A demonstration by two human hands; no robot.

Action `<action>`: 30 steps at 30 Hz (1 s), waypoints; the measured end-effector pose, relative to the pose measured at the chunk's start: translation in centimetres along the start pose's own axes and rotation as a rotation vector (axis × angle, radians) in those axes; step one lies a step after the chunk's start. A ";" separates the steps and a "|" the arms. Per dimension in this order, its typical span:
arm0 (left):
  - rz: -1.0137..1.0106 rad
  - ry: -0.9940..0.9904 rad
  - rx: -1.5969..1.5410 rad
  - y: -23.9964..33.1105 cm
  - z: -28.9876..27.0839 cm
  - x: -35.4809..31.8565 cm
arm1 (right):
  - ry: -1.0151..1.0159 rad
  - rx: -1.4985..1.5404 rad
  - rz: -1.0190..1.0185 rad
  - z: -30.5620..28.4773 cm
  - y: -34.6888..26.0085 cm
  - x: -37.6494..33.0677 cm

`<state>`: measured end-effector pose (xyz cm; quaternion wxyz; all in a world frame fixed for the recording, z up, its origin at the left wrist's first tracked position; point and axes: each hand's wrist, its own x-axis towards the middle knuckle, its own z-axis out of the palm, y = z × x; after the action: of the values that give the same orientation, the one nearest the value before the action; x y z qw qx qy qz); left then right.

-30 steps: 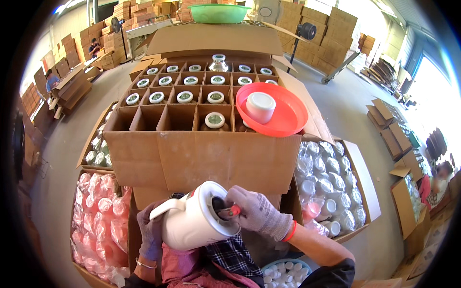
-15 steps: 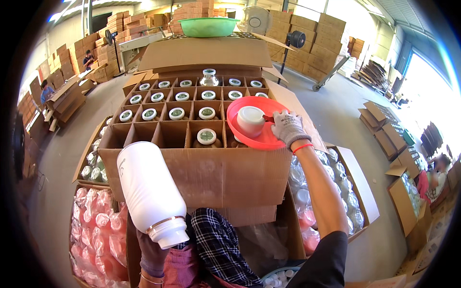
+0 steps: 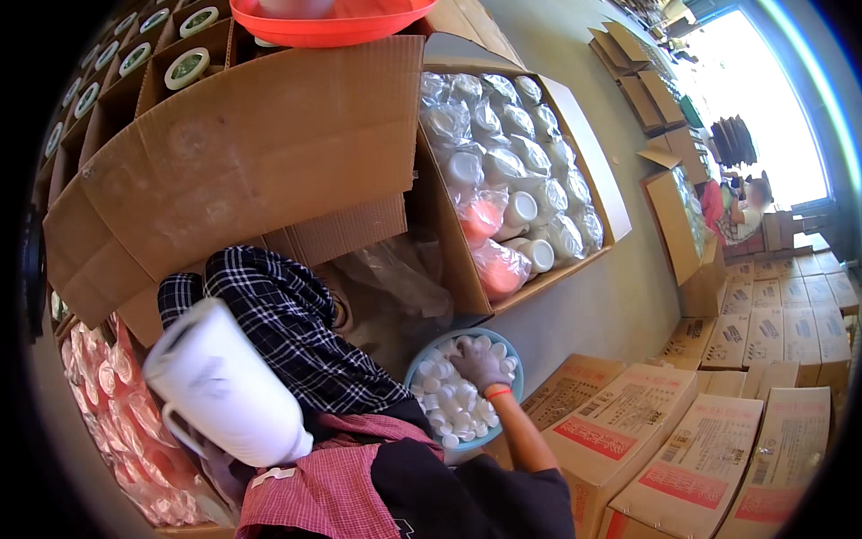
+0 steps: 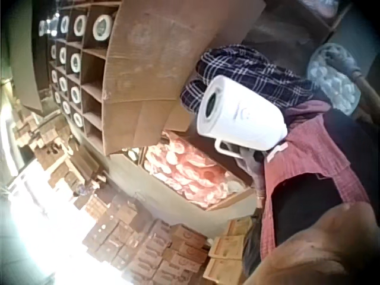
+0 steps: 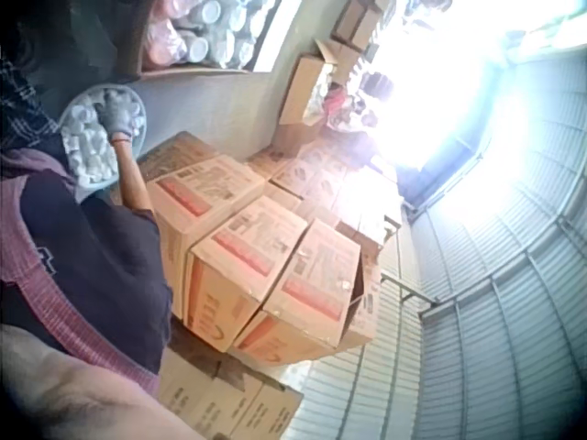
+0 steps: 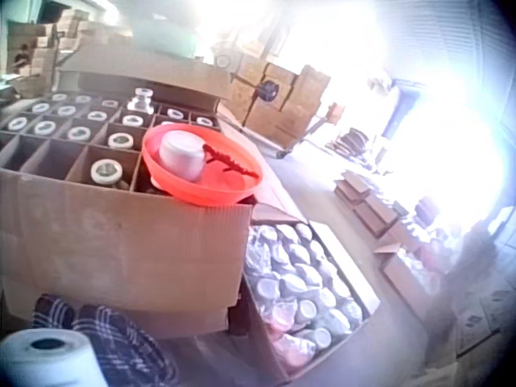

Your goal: The person assembles thermos bottles by hand, inserting metal inner liners into plastic outer shells and securing them with lids. The person handles white and pink bottles, placing the finished units into a cardboard box with dividers.

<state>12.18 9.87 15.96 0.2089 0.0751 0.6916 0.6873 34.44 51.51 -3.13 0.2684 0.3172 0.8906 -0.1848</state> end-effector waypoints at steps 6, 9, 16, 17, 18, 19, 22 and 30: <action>-0.089 0.130 0.246 4.2 -1.2 -2.9 | -0.066 0.272 0.333 10.6 0.1 1.7; -0.055 0.248 0.392 5.5 0.2 -1.3 | -0.015 0.233 0.311 12.1 -0.3 2.9; -0.135 0.450 -0.813 -1.7 -3.8 -3.4 | 0.426 0.586 -0.347 -5.6 -13.2 -2.8; -0.074 0.456 -0.862 -1.5 -3.6 -3.3 | 0.442 0.614 -0.508 -8.0 -16.3 -3.9; -0.004 0.336 -1.083 -2.5 -3.7 -2.6 | 0.398 0.764 -0.656 -10.1 -19.6 -5.0; 0.052 0.356 -0.987 -3.7 -3.9 -2.2 | 0.346 0.911 -0.806 -11.5 -22.7 -6.3; 0.226 0.571 -0.469 -7.8 -3.7 -1.2 | 0.048 1.160 -0.684 -12.0 -27.8 -9.0; 0.077 0.319 -0.766 -5.3 -0.2 -1.3 | 0.776 0.842 -1.010 -14.8 -33.5 -8.4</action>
<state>14.21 8.96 10.94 0.0861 -0.0897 0.4065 0.9052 12.35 30.47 18.88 -0.3244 -0.0108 0.8124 -0.4844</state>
